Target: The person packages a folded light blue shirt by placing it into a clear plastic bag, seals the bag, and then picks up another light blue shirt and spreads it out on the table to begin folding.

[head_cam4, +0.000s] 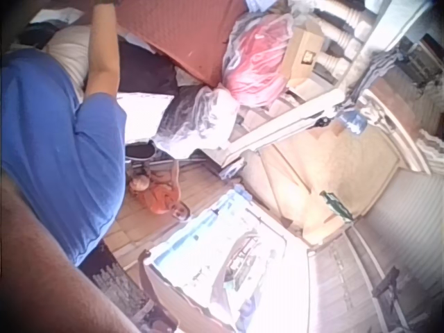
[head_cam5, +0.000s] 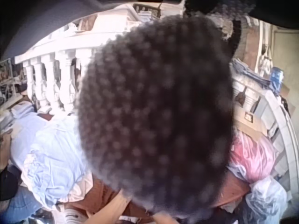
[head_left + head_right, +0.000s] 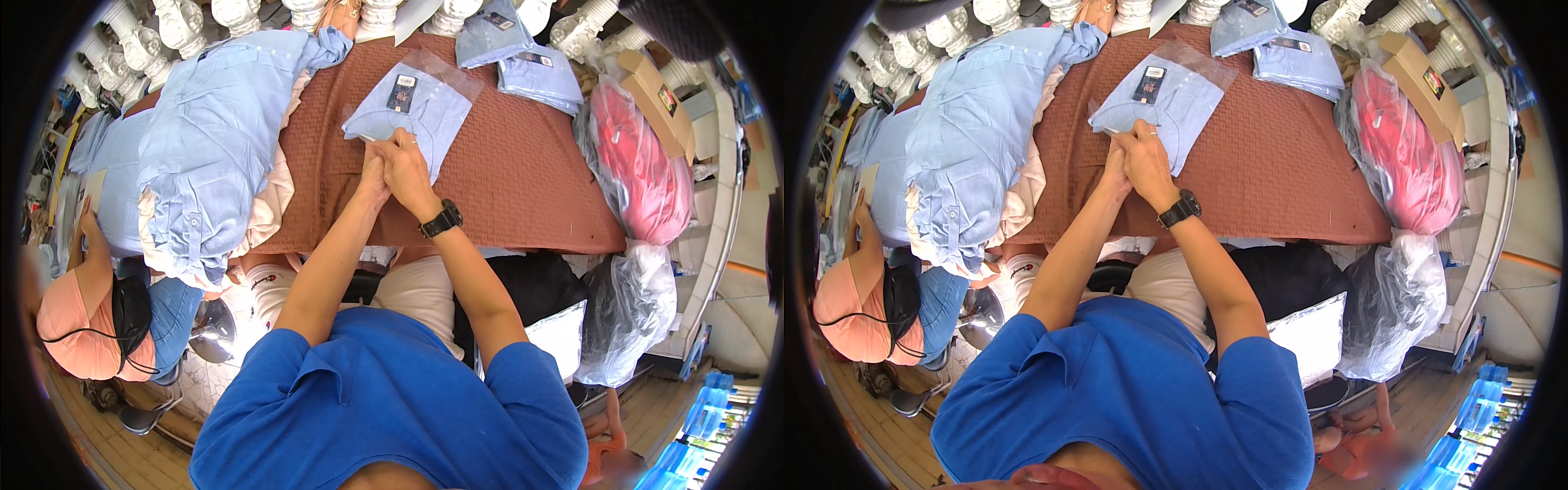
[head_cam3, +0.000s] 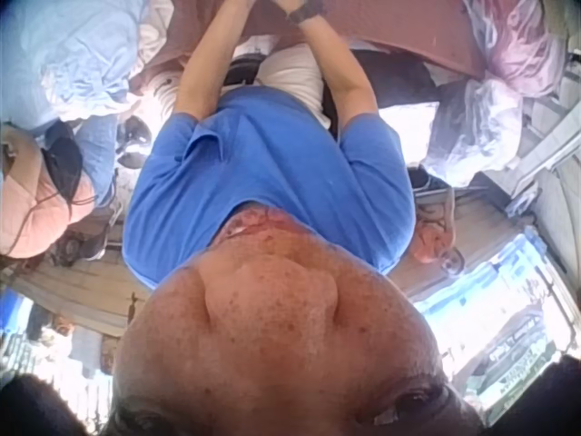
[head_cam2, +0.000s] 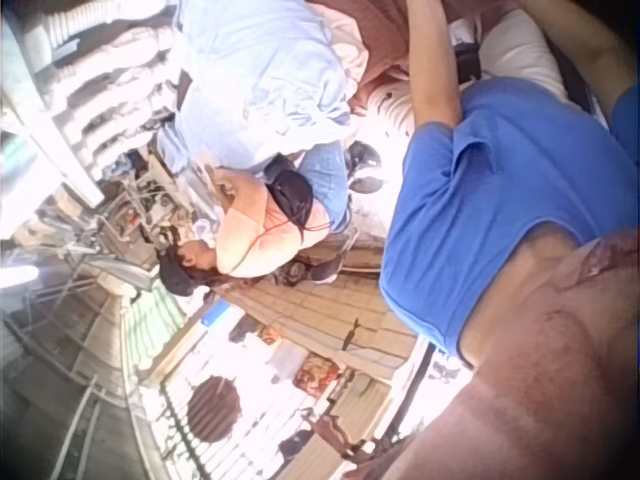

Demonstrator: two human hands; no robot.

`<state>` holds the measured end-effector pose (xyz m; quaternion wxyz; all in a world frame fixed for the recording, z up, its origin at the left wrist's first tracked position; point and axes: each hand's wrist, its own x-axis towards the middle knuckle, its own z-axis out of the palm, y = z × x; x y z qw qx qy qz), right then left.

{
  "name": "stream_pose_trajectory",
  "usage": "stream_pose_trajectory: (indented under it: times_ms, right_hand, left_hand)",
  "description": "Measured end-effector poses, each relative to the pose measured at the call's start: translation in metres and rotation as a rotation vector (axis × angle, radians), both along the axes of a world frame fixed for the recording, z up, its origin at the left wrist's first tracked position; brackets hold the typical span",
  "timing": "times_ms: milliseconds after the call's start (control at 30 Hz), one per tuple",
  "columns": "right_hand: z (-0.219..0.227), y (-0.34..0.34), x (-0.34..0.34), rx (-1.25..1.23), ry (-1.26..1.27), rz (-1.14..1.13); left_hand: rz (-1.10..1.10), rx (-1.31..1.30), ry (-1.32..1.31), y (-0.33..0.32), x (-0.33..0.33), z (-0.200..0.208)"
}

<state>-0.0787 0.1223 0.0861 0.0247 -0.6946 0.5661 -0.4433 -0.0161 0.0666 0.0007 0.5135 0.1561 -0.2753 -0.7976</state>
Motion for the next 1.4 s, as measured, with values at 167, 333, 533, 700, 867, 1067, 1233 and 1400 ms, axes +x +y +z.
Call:
stream_pose_trajectory:
  times_ms: [167,333,533,700,867,1067,1233,1400]
  right_hand:
    - [0.02,0.021,0.011,0.063,0.019,0.027]
    - [0.027,0.03,0.032,0.038,0.095,0.073]
    - [0.042,0.037,0.069,-0.098,0.256,-0.138]
    - [0.121,0.01,0.058,-0.149,-0.031,0.014]
    - [0.192,0.001,0.023,-0.446,-0.523,0.009]
    - [0.074,0.059,0.018,-0.289,-0.792,-0.153]
    - [-0.06,0.16,0.036,0.502,-1.214,0.002]
    - [-0.019,0.192,0.013,0.982,-0.772,0.127]
  left_hand:
    - [-0.215,0.017,0.168,0.001,0.003,-0.016]
    - [-0.245,-0.085,0.216,-0.005,0.01,-0.031]
    - [-0.193,-0.204,-0.322,-0.005,0.019,0.027]
    - [-0.195,-0.791,-1.194,-0.036,0.024,0.126]
    - [-0.018,-1.343,-1.701,-0.056,-0.001,0.223]
    - [0.28,-1.386,-1.54,-0.006,0.007,0.16]
    - [-0.013,-1.528,-1.8,0.041,0.071,0.038]
    - [0.244,-1.352,-1.694,0.09,0.107,0.026]
